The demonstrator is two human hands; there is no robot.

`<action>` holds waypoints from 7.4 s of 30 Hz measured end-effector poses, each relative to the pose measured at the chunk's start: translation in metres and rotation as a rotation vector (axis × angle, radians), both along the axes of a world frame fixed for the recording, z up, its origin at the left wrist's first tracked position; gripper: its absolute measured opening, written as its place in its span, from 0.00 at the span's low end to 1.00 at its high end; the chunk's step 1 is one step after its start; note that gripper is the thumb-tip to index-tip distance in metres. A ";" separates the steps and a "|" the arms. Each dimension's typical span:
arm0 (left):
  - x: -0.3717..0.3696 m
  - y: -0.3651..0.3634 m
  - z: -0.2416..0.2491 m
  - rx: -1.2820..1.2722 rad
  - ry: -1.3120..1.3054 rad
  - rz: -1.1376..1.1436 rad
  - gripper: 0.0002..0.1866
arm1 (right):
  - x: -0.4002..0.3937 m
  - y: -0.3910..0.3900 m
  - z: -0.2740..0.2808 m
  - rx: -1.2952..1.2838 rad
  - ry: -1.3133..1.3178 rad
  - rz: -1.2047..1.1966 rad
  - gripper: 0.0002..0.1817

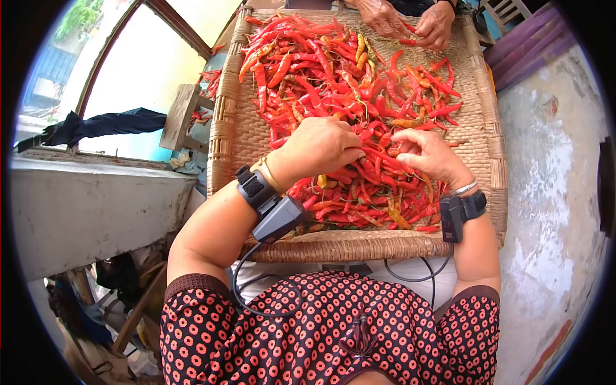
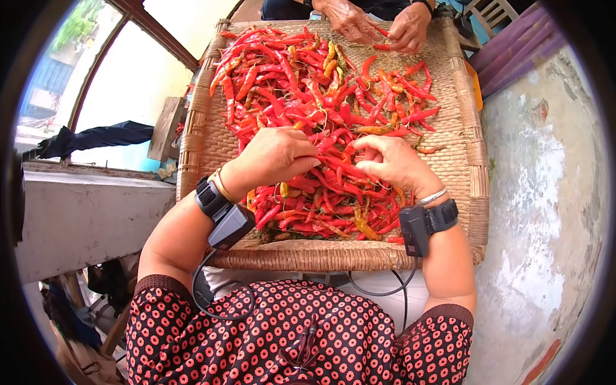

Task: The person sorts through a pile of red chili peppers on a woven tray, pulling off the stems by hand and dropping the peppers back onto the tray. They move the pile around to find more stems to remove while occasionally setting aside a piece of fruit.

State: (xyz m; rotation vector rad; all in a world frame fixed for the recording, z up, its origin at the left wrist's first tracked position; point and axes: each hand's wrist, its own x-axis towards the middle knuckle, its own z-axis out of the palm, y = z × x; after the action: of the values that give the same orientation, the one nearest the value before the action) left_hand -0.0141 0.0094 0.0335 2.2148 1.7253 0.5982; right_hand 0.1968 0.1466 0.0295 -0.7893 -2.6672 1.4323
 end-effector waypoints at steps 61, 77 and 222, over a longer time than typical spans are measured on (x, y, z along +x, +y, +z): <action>0.019 0.000 -0.015 0.059 -0.005 -0.056 0.11 | 0.007 0.031 0.006 -0.551 0.320 -0.326 0.13; 0.018 -0.002 -0.024 0.027 0.124 -0.027 0.11 | -0.003 -0.008 -0.026 0.529 -0.032 0.205 0.08; -0.009 0.009 -0.014 0.064 0.052 0.297 0.09 | 0.001 0.032 -0.023 -0.107 0.062 -0.282 0.21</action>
State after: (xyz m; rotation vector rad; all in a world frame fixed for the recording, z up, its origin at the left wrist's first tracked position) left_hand -0.0226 0.0184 0.0199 2.0451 2.1104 0.6739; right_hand 0.1981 0.1791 0.0063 -1.0601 -2.3349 1.5061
